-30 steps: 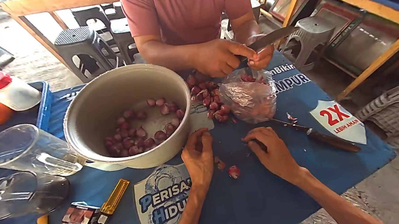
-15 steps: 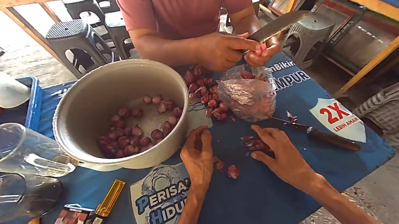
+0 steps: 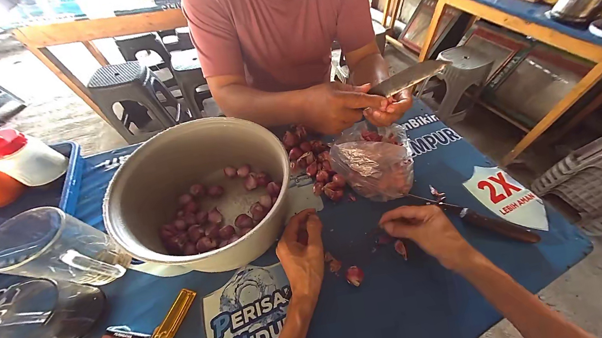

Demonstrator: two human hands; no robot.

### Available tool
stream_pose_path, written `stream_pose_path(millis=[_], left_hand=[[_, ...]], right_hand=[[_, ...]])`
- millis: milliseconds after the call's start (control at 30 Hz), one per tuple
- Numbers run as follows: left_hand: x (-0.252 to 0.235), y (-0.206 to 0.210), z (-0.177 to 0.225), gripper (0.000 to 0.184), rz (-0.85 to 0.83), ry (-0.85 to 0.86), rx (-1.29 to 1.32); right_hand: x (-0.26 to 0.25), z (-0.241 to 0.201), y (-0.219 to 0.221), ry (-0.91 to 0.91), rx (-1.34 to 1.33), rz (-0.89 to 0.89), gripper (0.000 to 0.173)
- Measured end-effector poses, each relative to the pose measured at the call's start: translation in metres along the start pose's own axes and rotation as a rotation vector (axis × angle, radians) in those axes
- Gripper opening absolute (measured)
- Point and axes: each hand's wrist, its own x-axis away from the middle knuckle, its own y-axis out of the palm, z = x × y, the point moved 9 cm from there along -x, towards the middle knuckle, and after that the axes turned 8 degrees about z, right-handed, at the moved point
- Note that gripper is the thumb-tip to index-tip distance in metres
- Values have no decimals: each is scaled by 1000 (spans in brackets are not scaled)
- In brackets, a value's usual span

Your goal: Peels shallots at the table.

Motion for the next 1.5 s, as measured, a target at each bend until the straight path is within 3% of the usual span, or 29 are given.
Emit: stream_pose_path(millis=[100, 233, 333, 467, 600, 733, 833, 1000, 1133, 1233, 1333, 1500], left_hand=[[0, 1, 1, 24, 3, -3, 8], [0, 3, 1, 24, 3, 7, 6], [1, 3, 1, 24, 6, 10, -1], [1, 0, 1, 23, 15, 9, 15], [0, 0, 0, 23, 15, 12, 11], [0, 3, 0, 24, -1, 26, -3], [0, 1, 0, 24, -1, 29, 1], [-2, 0, 0, 24, 2, 22, -15], [-2, 0, 0, 24, 1, 21, -15], [-2, 0, 0, 23, 5, 15, -10], [-1, 0, 0, 23, 11, 12, -2], [0, 1, 2, 23, 9, 23, 3]], right_hand=[[-22, -1, -41, 188, -361, 135, 16], [-70, -13, -101, 155, -623, 436, 18], [-104, -14, -118, 55, -596, 621, 14], [-124, -12, -92, 47, -256, 360, 24], [-105, -22, -108, 5, -259, 414, 23], [-86, -1, -123, 91, -335, 440, 24], [-78, 17, -127, 84, -34, 330, 19], [-65, 35, -114, -21, 566, -75, 28], [-62, 28, -105, -104, 747, -52, 18], [-64, 26, -101, -43, 821, -11, 20], [-74, 25, -107, 20, 598, 70, 18], [-96, -16, -144, -24, -206, 534, 13]])
